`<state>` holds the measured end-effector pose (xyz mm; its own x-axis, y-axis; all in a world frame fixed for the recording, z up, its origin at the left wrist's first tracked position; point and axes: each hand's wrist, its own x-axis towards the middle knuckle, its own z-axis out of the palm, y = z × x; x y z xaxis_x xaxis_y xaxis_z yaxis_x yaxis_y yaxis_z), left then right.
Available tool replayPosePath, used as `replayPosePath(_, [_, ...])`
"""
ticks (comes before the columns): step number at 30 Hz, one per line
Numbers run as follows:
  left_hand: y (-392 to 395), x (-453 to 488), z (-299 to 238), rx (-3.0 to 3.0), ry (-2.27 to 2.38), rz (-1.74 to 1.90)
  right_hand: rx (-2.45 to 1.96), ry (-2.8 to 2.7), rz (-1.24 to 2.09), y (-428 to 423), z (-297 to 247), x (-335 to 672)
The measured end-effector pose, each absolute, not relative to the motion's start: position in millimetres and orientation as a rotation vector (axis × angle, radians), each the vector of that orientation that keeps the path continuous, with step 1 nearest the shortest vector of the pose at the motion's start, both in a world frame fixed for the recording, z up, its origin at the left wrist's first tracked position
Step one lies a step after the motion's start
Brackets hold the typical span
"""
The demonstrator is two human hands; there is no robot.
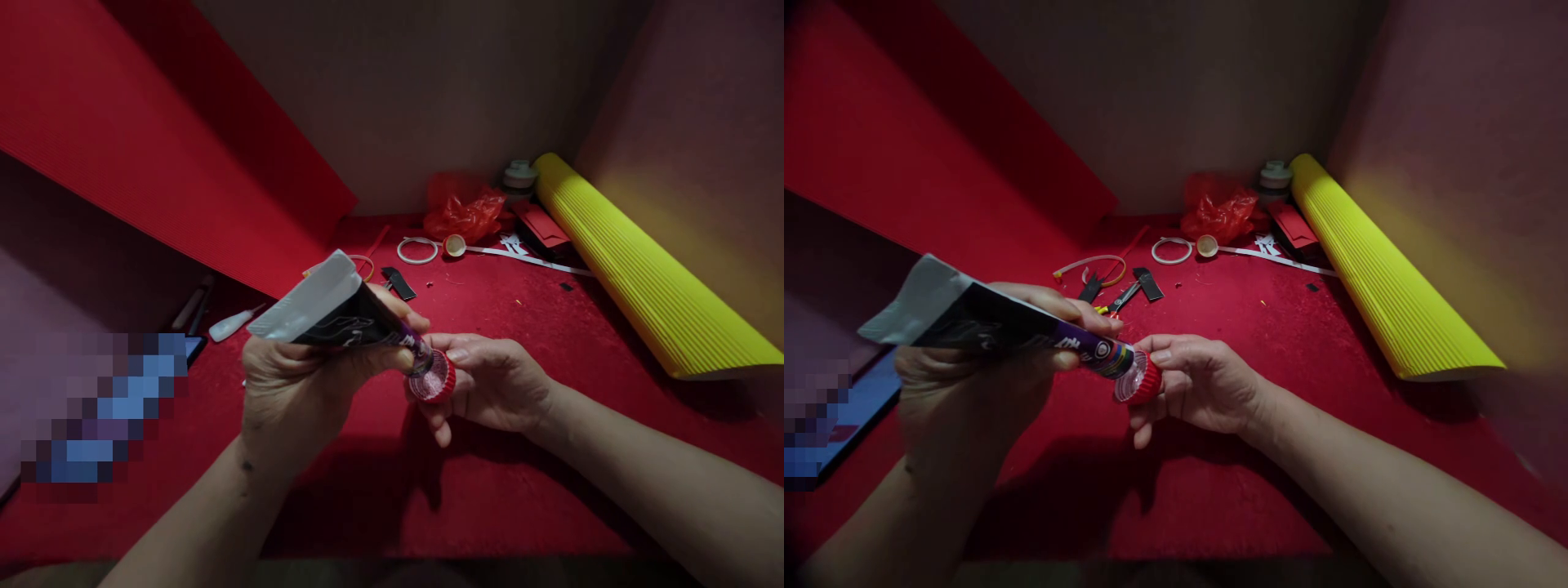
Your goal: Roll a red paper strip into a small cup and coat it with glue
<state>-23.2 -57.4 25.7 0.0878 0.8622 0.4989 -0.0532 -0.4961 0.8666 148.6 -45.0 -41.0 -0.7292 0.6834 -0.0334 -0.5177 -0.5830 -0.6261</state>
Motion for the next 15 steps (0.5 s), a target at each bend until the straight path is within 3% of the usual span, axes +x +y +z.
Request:
replayPosePath(8, [-56.8, -21.0, 26.0, 1.619, 0.830, 1.639, -0.337, -0.821, 2.275, -42.9, -45.4, 153.0])
replayPosePath(15, [-56.7, -23.7, 26.4, 1.616, 0.806, 1.534, -0.322, -0.776, 2.307, -44.4, -41.9, 151.1])
